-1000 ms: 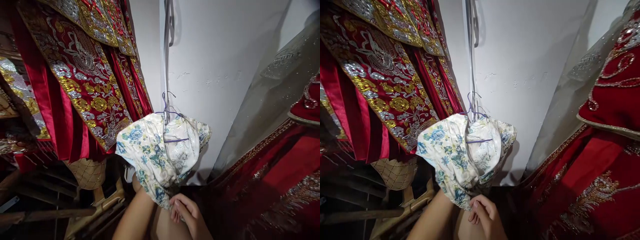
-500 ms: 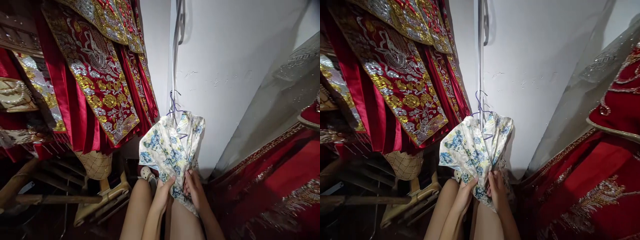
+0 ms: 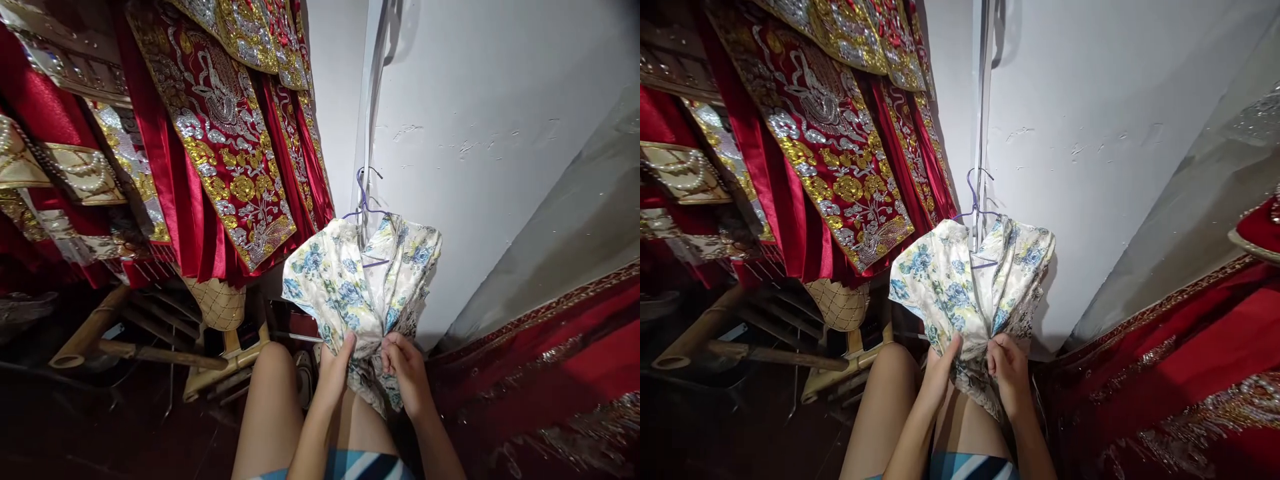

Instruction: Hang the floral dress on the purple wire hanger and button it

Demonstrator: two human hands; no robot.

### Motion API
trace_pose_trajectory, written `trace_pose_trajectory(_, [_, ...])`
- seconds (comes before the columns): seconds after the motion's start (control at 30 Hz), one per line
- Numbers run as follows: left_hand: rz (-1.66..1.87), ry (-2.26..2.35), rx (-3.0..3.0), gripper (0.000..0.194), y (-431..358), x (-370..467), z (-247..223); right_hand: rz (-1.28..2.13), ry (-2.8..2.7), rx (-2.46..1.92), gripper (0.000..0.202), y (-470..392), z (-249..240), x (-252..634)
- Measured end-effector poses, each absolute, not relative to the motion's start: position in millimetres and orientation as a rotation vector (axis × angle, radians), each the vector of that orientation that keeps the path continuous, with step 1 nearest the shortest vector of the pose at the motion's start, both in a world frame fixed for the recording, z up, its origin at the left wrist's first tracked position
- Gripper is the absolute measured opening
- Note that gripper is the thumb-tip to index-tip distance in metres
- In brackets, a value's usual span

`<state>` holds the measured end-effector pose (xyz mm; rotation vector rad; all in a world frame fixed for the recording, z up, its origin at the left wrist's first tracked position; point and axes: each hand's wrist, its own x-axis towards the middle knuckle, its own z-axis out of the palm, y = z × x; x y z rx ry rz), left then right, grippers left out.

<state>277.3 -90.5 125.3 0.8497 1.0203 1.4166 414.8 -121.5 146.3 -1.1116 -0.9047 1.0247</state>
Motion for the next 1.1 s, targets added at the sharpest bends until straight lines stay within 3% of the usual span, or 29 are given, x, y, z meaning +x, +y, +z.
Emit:
trace_pose_trajectory(0.13, [1.789, 1.538, 1.051, 0.056, -89, 274, 115, 1.024, -0.526, -1.029, 0.035, -122, 147, 422])
trace_pose_trajectory(0.2, [1.86, 1.554, 1.274, 0.043, -94, 281, 114, 1.034, -0.485, -1.034, 0.035, -122, 148, 422])
trace_pose_trajectory(0.27, [1.719, 1.341, 1.588, 0.029, -98, 293, 116, 1.084, -0.553, -1.067, 0.037, -121, 147, 419])
trace_pose_trajectory(0.37, [1.442, 1.061, 1.724, 0.023, -98, 313, 118, 1.107, -0.708, -1.131, 0.041, -118, 144, 411])
trace_pose_trajectory(0.53, [1.397, 1.052, 1.656, 0.01, -84, 320, 113, 1.024, -0.856, -1.181, 0.041, -114, 138, 405])
trace_pose_trajectory(1.1, [1.346, 1.07, 1.631, 0.019, -87, 280, 102, 1.164, -1.095, -1.185, 0.032, -109, 130, 397])
